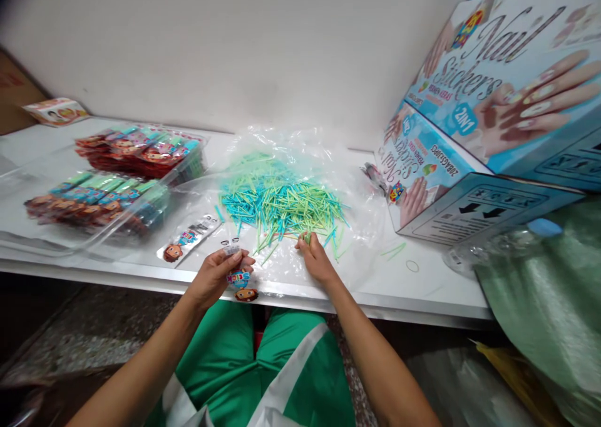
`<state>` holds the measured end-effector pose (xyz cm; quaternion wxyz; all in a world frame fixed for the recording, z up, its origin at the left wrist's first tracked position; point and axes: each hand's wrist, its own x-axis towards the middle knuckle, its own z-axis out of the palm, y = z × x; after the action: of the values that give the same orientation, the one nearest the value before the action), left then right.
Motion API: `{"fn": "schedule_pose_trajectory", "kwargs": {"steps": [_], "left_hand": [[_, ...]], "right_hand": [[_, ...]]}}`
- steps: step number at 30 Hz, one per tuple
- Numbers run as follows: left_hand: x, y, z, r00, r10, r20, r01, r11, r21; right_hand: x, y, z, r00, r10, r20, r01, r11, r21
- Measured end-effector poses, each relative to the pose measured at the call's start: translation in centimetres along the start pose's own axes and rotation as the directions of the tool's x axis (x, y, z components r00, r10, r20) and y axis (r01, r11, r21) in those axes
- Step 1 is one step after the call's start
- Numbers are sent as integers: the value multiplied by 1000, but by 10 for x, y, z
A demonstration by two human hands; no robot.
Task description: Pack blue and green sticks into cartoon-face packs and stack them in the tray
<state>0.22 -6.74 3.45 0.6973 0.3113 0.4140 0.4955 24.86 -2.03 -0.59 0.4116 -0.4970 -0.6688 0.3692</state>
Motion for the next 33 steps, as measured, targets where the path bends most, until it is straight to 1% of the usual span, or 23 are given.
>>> {"fn": "schedule_pose_trajectory", "kwargs": {"steps": [4, 7, 10, 14, 18, 23, 26, 29, 33], "left_hand": [[-13, 7, 9, 1000, -1, 20, 1, 1000, 12], [-17, 5, 15, 999, -21, 38, 20, 999, 37], [-17, 2, 20, 998, -25, 51, 22, 997, 73], [-16, -2, 25, 997, -21, 70, 14, 996, 86], [-15, -4, 26, 997, -13, 78, 5, 994, 105], [-13, -6, 28, 996, -2, 93, -11, 989, 145], [-13, -5, 29, 995, -8, 98, -9, 986, 165], [-12, -4, 30, 996, -3, 91, -14, 983, 185], [-11, -3, 31, 996, 11, 84, -26, 983, 182]], "right_hand": [[-3, -1, 1, 1000, -2, 6, 2, 1000, -28], [-4, -2, 3, 1000, 25, -8, -25, 1000, 7], [-6, -6, 3, 999, 30, -27, -30, 999, 23], [-6, -10, 2, 996, 11, -84, -13, 1000, -16], [-7, -10, 3, 994, 50, -99, -48, 999, 21], [-11, -6, 5, 996, 57, -68, -55, 998, 33], [-12, -5, 6, 998, 62, -32, -63, 998, -12], [-12, -6, 8, 999, 38, 3, -38, 997, -69], [-15, -18, 9, 999, 0, 44, 7, 989, -149]]}}
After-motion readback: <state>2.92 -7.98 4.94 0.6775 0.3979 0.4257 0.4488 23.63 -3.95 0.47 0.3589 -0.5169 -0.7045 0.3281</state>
